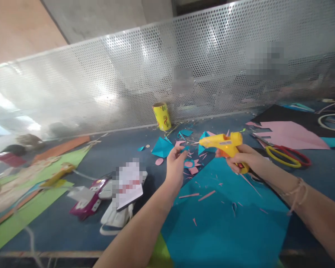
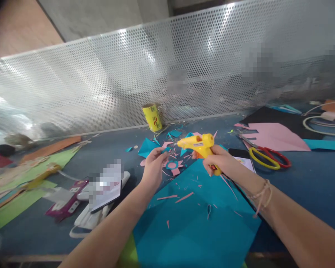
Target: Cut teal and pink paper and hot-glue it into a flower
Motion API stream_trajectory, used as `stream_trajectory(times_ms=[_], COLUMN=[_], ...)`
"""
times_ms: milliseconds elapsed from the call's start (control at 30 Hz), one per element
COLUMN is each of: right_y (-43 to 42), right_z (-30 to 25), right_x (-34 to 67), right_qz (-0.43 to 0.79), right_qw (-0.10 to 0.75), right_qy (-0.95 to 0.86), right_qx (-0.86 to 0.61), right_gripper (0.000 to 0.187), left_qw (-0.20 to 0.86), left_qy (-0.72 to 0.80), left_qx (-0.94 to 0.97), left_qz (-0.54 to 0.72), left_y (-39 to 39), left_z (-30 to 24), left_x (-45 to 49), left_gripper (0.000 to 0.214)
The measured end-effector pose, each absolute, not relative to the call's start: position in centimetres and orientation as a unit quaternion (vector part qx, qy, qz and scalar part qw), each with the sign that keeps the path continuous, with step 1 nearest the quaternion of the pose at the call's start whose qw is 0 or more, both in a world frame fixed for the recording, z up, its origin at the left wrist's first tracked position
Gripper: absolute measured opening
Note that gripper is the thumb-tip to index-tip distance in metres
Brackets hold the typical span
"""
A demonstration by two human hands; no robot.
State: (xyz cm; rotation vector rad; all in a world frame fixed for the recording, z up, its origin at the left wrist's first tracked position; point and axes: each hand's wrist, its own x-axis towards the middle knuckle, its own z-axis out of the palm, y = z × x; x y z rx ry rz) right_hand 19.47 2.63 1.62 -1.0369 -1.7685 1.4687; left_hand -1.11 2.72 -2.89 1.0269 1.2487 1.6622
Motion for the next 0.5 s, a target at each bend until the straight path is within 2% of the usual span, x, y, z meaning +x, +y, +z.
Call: stream_trajectory(times_ms=[133, 200, 300, 400, 500], right_y=[3.2, 3.3, 3.5, 3.5, 3.2], right_z=[1.6, 1.3, 0.6, -0.3, -0.5], right_x=[19.9, 19.9, 19.9, 19.9, 20.0], right_qz=[0.655, 0.672, 0.678, 0.669, 0.623], right_qw=[0.405, 0.422, 0.426, 0.396, 0.370], right_qy=[-0.566, -0.541, -0.539, -0.582, -0.643], right_qx=[-0.294, -0.280, -0.260, -0.239, -0.248], right_gripper=[0.022, 0.022, 0.023, 0.027, 0.031], left_qw=[0.298, 0.212, 0.148, 0.120, 0.081], left_qy=[0.550, 0.524, 0.458, 0.428, 0.385], left_qx=[0.574, 0.688, 0.787, 0.807, 0.789], left_qz=[0.528, 0.455, 0.385, 0.388, 0.472], left_y=[2.1, 1.5, 0.6, -0.2, -0.9], left_z=[-2.9, -2.9, -3.0, -2.7, -1.7], left_x=[-0.6, -0.2, 0.5, 0.7, 0.4], left_gripper=[0.012, 0.016, 0.028, 0.036, 0.025])
